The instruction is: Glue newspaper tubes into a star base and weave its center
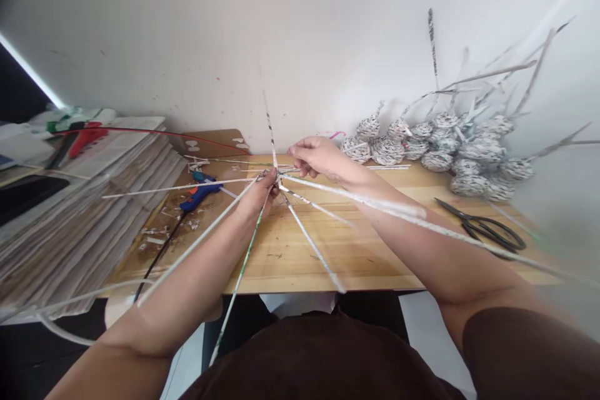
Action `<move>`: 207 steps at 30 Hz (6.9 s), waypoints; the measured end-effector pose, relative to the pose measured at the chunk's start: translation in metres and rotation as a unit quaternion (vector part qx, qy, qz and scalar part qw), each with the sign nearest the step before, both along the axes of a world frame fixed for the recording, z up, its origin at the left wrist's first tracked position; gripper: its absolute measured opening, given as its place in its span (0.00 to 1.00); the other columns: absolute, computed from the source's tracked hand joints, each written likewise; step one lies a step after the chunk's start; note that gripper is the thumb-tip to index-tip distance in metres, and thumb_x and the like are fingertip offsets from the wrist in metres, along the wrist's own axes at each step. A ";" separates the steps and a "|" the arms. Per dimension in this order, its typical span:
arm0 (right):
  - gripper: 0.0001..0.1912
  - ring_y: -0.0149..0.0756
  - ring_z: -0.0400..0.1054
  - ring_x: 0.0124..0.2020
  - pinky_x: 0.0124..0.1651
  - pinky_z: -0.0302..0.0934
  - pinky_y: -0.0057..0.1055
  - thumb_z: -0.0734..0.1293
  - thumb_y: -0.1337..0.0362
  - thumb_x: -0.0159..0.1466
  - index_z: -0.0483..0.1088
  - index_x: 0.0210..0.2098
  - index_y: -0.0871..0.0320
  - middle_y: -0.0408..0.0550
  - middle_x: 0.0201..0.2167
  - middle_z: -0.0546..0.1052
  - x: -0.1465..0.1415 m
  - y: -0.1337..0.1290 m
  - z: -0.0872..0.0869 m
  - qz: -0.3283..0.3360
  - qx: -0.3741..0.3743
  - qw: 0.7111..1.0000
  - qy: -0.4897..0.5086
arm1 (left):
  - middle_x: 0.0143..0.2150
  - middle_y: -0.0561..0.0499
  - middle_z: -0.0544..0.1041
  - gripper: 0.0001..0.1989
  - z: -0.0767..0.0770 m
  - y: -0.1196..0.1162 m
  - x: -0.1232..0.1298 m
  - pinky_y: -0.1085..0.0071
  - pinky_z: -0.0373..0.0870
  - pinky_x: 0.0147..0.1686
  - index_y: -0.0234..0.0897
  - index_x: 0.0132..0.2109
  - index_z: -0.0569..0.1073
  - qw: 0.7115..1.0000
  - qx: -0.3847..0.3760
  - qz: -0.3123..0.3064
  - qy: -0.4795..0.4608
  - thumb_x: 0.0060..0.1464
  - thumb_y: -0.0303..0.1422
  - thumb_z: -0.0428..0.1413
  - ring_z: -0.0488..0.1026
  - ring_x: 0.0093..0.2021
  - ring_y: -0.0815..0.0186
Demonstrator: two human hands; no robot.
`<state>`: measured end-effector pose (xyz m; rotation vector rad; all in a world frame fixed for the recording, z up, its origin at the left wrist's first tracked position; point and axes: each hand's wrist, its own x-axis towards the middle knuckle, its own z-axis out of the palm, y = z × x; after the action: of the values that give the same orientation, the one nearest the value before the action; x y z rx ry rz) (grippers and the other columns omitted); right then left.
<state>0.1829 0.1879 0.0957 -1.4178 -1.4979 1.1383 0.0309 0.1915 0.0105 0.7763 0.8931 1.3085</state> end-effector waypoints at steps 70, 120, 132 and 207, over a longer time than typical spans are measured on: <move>0.16 0.34 0.72 0.24 0.28 0.69 0.32 0.74 0.58 0.51 0.71 0.35 0.58 0.44 0.27 0.78 0.006 -0.028 -0.093 0.008 -0.005 0.957 0.289 | 0.23 0.52 0.71 0.15 -0.021 0.003 0.001 0.77 0.57 0.19 0.30 0.27 0.72 0.988 0.002 -0.129 0.086 0.38 0.36 0.68 0.64 0.21 0.74; 0.11 0.32 0.70 0.20 0.19 0.65 0.25 0.74 0.66 0.49 0.66 0.22 0.58 0.44 0.18 0.74 0.003 -0.029 -0.094 -0.060 -0.079 0.955 0.279 | 0.24 0.52 0.75 0.17 -0.013 -0.008 0.005 0.76 0.70 0.23 0.32 0.32 0.72 0.988 -0.045 -0.142 0.045 0.36 0.32 0.69 0.72 0.23 0.70; 0.14 0.31 0.69 0.19 0.20 0.63 0.25 0.77 0.61 0.46 0.69 0.24 0.60 0.44 0.19 0.76 0.002 -0.030 -0.097 -0.054 -0.040 0.965 0.253 | 0.26 0.49 0.76 0.14 -0.016 -0.004 0.003 0.78 0.71 0.22 0.28 0.32 0.74 0.986 -0.056 -0.152 0.048 0.39 0.31 0.68 0.73 0.24 0.70; 0.11 0.31 0.72 0.21 0.18 0.63 0.22 0.73 0.58 0.54 0.73 0.29 0.60 0.46 0.23 0.77 0.015 -0.025 -0.082 -0.086 -0.083 0.970 0.212 | 0.25 0.52 0.73 0.14 -0.018 -0.001 0.001 0.78 0.70 0.24 0.30 0.31 0.74 0.984 -0.064 -0.164 0.006 0.38 0.30 0.68 0.70 0.24 0.73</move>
<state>0.1982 0.1627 0.0139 -1.2808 -0.9823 1.3774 0.0314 0.1904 -0.0071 0.7932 0.8112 0.9497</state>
